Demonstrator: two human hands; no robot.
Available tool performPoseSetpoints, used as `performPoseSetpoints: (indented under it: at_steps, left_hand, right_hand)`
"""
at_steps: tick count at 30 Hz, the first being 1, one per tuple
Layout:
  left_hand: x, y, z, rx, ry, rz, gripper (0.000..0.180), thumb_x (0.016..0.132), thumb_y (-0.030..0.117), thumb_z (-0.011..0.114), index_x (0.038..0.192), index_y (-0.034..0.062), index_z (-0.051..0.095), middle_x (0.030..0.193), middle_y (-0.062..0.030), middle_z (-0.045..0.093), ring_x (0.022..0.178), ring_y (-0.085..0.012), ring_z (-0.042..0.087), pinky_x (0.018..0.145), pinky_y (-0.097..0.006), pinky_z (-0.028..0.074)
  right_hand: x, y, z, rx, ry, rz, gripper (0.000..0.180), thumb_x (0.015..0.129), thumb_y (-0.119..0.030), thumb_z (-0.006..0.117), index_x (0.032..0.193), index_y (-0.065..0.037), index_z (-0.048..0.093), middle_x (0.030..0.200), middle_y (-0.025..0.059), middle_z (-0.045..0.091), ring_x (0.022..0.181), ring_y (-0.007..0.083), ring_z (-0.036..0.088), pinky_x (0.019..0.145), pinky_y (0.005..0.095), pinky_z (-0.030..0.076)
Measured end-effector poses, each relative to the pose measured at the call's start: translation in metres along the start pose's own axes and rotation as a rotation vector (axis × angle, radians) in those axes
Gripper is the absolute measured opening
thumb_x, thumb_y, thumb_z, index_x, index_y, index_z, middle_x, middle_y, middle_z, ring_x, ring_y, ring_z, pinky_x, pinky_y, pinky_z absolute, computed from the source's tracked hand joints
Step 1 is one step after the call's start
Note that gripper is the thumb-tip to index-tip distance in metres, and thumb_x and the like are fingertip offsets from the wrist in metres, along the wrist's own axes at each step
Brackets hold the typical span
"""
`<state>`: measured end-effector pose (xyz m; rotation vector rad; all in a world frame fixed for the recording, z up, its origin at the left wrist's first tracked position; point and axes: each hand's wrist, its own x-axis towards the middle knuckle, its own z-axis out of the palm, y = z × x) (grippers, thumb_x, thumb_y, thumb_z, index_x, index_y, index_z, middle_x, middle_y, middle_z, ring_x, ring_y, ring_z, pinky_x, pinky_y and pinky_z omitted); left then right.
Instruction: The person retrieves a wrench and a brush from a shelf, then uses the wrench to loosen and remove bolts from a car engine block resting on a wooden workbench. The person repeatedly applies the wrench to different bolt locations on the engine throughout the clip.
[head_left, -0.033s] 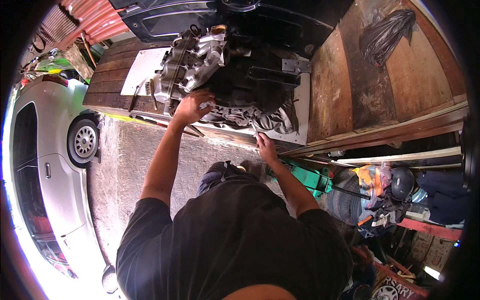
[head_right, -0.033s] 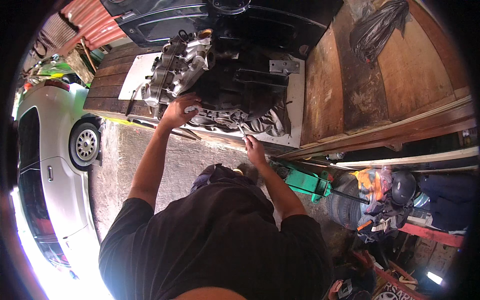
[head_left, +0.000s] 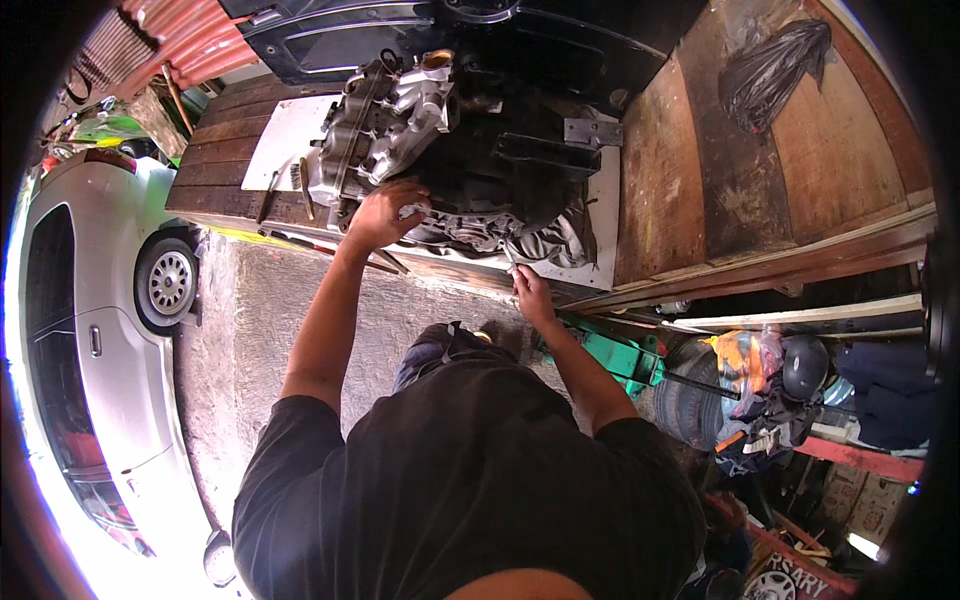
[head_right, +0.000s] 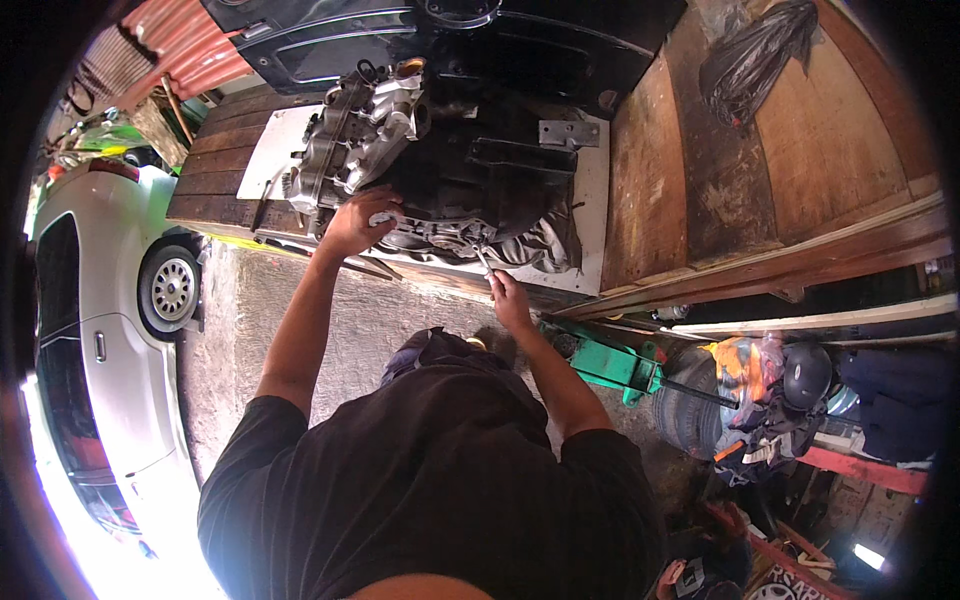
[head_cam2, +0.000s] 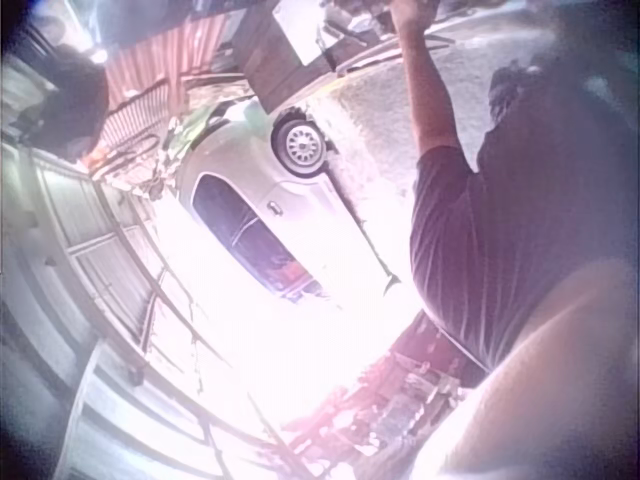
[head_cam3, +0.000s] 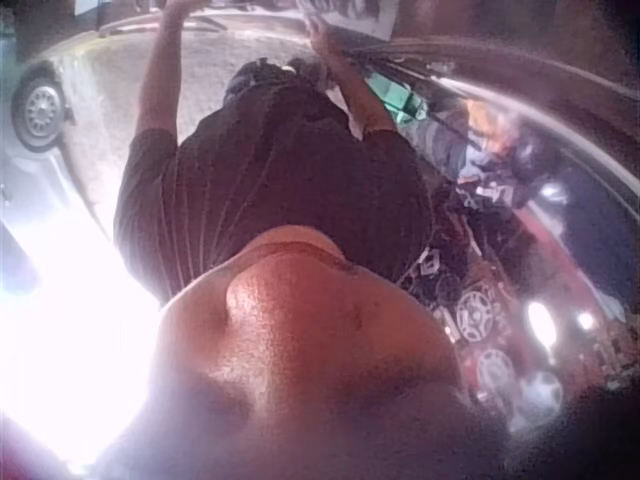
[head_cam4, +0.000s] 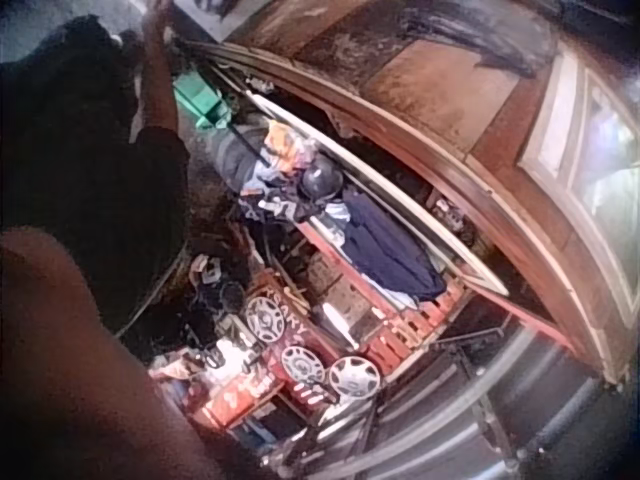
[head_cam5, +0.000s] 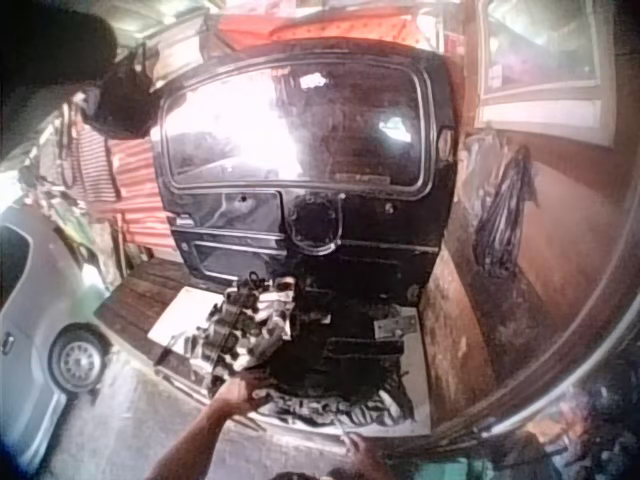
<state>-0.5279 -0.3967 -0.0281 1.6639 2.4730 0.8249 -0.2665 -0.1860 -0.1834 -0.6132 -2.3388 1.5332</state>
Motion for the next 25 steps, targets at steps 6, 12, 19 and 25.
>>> performPoseSetpoints:
  at_steps: [6, 12, 19, 25]
  left_hand:
    - [0.007, -0.002, -0.003, 0.0, 0.026, 0.011, 0.024, 0.08, 0.023, 0.069, 0.1, 0.0095, 0.07, 0.119, -0.0085, 0.066, 0.124, -0.0295, 0.053, 0.103, -0.041, 0.044]
    - [0.007, 0.002, -0.006, 0.016, 0.03, 0.004, 0.024, 0.08, 0.023, 0.069, 0.099, 0.0092, 0.07, 0.119, -0.0091, 0.066, 0.124, -0.0299, 0.053, 0.103, -0.041, 0.044]
    - [0.006, -0.001, -0.003, 0.013, 0.028, 0.003, 0.024, 0.08, 0.024, 0.069, 0.1, 0.0101, 0.071, 0.12, -0.0088, 0.065, 0.124, -0.0302, 0.053, 0.103, -0.042, 0.044]
    - [0.006, -0.002, -0.004, -0.005, -0.003, -0.017, 0.025, 0.081, 0.025, 0.069, 0.1, 0.0099, 0.071, 0.122, -0.0094, 0.064, 0.126, -0.0295, 0.052, 0.104, -0.042, 0.043]
  right_hand:
    - [0.01, 0.001, 0.005, 0.022, 0.026, -0.01, 0.016, 0.099, -0.016, 0.052, 0.101, -0.005, 0.063, 0.061, 0.0062, 0.053, 0.055, 0.0164, 0.053, 0.054, 0.0315, 0.042]
    - [0.016, 0.018, 0.015, -0.05, 0.122, -0.082, 0.018, 0.098, -0.017, 0.053, 0.1, -0.003, 0.063, 0.062, 0.0097, 0.054, 0.056, 0.022, 0.055, 0.055, 0.0344, 0.044]
    - [0.012, 0.011, 0.019, -0.18, 0.231, -0.16, 0.021, 0.096, -0.019, 0.056, 0.104, -0.001, 0.064, 0.088, 0.0217, 0.066, 0.079, 0.042, 0.062, 0.066, 0.0445, 0.048]
    - [0.02, -0.01, -0.022, -0.577, 0.082, -0.012, 0.03, 0.093, -0.025, 0.06, 0.114, -0.005, 0.065, 0.104, 0.0211, 0.066, 0.093, 0.0387, 0.064, 0.077, 0.043, 0.052]
